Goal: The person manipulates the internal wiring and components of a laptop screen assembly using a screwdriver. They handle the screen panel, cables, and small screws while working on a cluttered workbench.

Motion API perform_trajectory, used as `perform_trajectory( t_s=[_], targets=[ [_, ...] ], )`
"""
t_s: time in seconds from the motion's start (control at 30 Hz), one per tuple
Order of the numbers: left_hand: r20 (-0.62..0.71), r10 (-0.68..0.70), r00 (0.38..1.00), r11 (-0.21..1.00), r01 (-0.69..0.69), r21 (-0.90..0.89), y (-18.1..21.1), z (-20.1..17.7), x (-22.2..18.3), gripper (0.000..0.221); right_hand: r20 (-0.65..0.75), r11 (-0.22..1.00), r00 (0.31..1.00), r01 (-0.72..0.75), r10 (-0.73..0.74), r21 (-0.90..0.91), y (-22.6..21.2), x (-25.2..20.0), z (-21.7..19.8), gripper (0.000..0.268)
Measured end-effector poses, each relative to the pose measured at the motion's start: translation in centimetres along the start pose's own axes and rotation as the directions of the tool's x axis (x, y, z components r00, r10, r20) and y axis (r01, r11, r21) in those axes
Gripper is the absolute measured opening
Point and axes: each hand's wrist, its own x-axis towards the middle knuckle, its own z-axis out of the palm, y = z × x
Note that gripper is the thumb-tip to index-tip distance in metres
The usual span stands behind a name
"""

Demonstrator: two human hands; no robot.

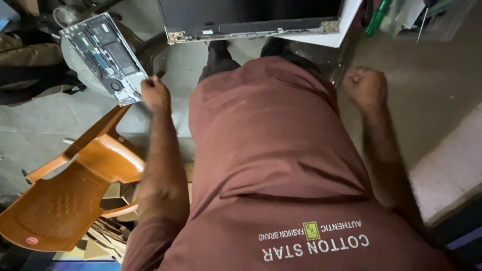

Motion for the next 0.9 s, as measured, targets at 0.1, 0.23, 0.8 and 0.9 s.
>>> perform_trajectory(
  t_s=[0.1,0.23,0.8,0.9],
  targets=[
    [0.115,-0.077,0.990,0.997,0.073,0.032,-1.1,0.0,-1.7,0.024,0.030,0.993,0.993,-0.112,0.111,0.041,-0.2,0.3,1.6,0.016],
    [0.177,0.007,0.984,1.000,-0.006,-0.009,-0.1,-0.5,-1.5,0.020,0.016,0.996,0.996,-0.087,0.087,0.033,-0.1,0.7,2.7,0.014],
    [-0.224,0.749,0.624,0.516,-0.761,-0.394,30.7,-17.0,-1.4,0.012,-0.024,0.981,0.990,0.137,-0.142,-0.139,3.7,-0.5,9.9,0.018],
    [-0.184,0.932,0.311,0.246,-0.920,-0.305,38.2,-14.7,-4.1,0.017,-0.096,0.962,0.984,0.126,-0.153,-0.242,4.0,-1.4,10.8,0.012]
  ],
)
